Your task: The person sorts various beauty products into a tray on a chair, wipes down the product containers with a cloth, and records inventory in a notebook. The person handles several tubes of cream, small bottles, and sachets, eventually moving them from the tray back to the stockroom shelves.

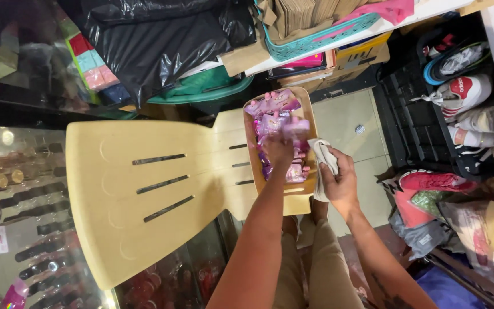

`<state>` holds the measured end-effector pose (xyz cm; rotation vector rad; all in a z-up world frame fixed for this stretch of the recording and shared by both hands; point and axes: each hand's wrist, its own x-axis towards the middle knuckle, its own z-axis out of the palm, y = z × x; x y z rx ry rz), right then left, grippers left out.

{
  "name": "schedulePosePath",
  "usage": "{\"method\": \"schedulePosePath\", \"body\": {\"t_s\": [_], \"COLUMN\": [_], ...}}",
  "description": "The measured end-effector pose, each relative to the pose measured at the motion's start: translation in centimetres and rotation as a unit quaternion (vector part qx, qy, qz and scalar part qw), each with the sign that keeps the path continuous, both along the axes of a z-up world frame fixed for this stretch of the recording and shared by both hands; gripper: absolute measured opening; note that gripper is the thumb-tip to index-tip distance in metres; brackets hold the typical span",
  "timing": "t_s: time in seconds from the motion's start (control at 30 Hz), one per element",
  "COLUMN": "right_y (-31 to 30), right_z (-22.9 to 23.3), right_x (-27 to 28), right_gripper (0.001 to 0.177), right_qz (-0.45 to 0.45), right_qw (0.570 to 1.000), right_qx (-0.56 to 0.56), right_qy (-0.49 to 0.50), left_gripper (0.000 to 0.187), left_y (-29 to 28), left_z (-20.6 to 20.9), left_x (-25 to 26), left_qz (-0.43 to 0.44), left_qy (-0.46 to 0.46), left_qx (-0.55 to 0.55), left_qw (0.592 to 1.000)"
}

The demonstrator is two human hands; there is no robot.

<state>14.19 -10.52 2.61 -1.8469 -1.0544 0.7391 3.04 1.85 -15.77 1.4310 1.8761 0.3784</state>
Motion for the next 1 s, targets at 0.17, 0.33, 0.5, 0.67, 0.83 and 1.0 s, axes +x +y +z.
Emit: {"method": "schedulePosePath", "body": {"t_s": [0.17,0.33,0.5,0.67,0.83,1.0], "right_y": [0.4,1.0,1.5,1.5,2.1,2.7], "right_z": [0.4,0.7,2.1,0.6,2.0,2.4], "right_x": [-0.5,-1.1,-1.1,0.7,0.7,0.0], "right_gripper": [0.043,0.043,0.043,0.042,0.043,0.043], "right_qz": [0.008,0.023,0.009,-0.007,-0.029,0.018], "right_qw": [1.000,1.000,1.000,0.999,0.996,0.998], "right_qx": [0.007,0.017,0.003,0.050,0.057,0.060], "right_qy": [-0.006,-0.010,0.009,0.001,0.064,0.012], "left_gripper": [0.032,0.043,0.027,0.015,0.028,0.039], "left_y": [1.6,1.8,-0.2,-0.5,0.4,0.2], "left_z": [-3.3,-4.7,-0.8,4.2,6.8,7.0], "left_x": [-2.9,-2.5,-1.4,-3.2,-4.6,-4.5], "left_qz": [-0.007,-0.034,-0.235,-0.189,-0.169,-0.212], "left_qy": [0.056,0.013,0.002,-0.024,-0.046,0.058], "left_qx": [0.057,0.096,0.227,0.280,0.279,0.294], "left_qw": [0.997,0.995,0.945,0.941,0.944,0.930]}}
